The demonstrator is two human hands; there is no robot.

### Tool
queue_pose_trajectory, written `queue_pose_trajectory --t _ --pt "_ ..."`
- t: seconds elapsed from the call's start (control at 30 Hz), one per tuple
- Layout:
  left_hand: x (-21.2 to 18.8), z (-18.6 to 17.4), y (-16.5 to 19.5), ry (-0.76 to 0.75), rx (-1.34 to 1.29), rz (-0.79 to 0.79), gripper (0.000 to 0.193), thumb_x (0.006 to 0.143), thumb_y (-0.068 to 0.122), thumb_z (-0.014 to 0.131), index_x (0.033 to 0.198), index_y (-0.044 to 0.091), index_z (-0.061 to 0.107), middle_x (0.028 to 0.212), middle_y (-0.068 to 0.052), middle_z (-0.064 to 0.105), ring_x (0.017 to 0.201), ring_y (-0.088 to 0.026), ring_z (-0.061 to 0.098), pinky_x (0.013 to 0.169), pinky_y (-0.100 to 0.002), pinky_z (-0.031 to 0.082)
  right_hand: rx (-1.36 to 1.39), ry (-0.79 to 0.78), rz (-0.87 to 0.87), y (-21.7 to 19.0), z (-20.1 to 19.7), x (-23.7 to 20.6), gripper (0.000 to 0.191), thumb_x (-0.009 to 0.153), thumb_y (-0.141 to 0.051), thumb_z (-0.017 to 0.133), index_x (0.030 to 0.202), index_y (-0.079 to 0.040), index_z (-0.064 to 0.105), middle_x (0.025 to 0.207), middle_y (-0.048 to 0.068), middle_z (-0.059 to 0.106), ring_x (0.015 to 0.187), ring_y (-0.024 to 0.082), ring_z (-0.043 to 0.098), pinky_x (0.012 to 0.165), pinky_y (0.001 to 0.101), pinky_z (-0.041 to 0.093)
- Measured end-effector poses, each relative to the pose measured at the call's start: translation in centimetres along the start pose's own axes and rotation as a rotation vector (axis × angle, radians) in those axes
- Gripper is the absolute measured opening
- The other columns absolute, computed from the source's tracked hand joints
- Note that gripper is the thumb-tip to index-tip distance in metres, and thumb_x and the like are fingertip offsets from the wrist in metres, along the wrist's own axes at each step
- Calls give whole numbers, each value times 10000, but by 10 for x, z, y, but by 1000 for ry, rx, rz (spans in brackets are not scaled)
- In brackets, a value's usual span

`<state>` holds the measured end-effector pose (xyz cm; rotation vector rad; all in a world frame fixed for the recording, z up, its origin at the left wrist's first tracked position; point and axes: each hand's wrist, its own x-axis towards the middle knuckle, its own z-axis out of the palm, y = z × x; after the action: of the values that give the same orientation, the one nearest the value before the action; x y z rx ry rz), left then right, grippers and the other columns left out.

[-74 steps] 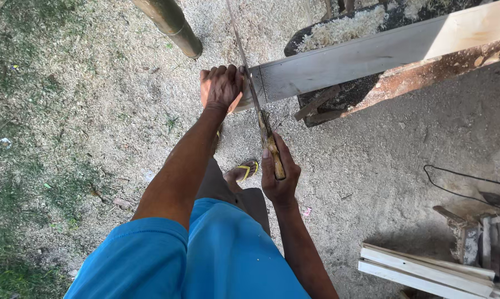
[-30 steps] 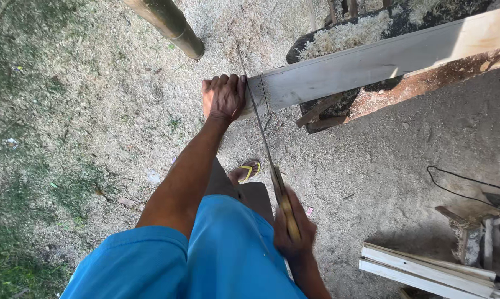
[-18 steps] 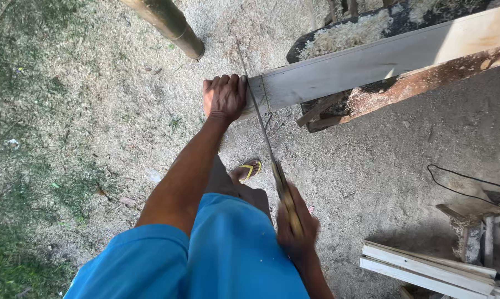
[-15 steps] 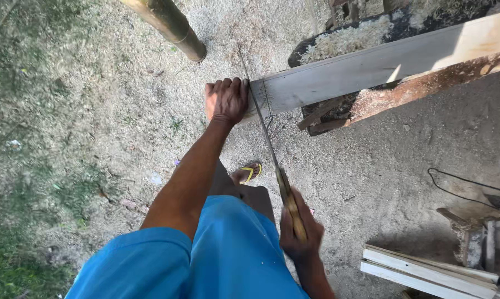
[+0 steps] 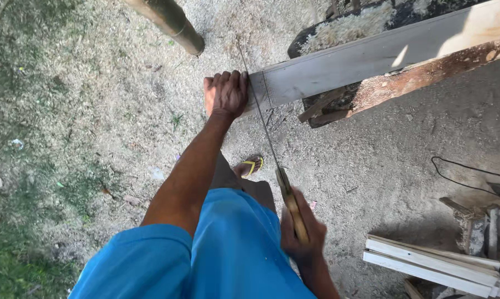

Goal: The person carries a long wooden plank to a work area, measures it with a tape measure, marks it with a pencil, and uses a square to mark a straight cutting line. The person then saws through the plank with a hand saw, steadying the wood with the other hand.

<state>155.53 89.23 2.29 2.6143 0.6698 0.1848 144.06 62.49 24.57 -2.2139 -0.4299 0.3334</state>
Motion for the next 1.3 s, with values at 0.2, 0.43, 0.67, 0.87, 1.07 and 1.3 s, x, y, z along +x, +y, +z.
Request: queue_pose_trajectory --t 0.2,0.43,0.67,0.87,1.07,1.3 --pt "2 1 -3 -43 -6 30 315 1022 367 490 886 154 677 812 -113 665 830 -307 632 837 -485 372 102 132 -235 42 122 178 254 1041 -104 657 1272 -4 631 1010 203 751 895 290 767 739 374 623" --pt "1 2 5 -38 28 -11 371 1064 394 471 870 145 664 843 -109 682 869 -306 645 887 -507 389 0 5 1 5 -3 -14 420 964 -19 600 1364 106 562 1244 241 729 922 233 804 678 286 641" --pt "2 3 -8 -43 9 39 316 1021 359 473 914 134 666 848 -116 673 867 -301 626 862 -492 385 140 90 -239 48 131 194 198 1064 -139 636 1200 5 653 910 204 745 801 314 765 684 385 589" --pt "-1 3 -2 -65 1 -3 356 1068 394 479 899 141 664 870 -118 671 890 -316 626 874 -495 364 187 100 -78 27 50 43 434 1007 -66 597 1402 104 540 1256 270 709 1083 322 767 835 357 636" --pt "4 7 -4 -86 -4 -52 358 1071 381 462 902 138 664 850 -114 669 879 -300 632 906 -502 363 147 164 -286 19 53 79 366 1010 -43 619 1330 128 570 1228 287 703 1082 337 757 851 369 647" --pt "-2 10 -9 -30 3 74 301 1003 371 473 930 148 660 864 -110 674 889 -314 629 857 -502 372 29 198 -348 41 111 144 242 1066 -100 617 1291 -10 630 1123 244 722 982 388 736 807 387 614"
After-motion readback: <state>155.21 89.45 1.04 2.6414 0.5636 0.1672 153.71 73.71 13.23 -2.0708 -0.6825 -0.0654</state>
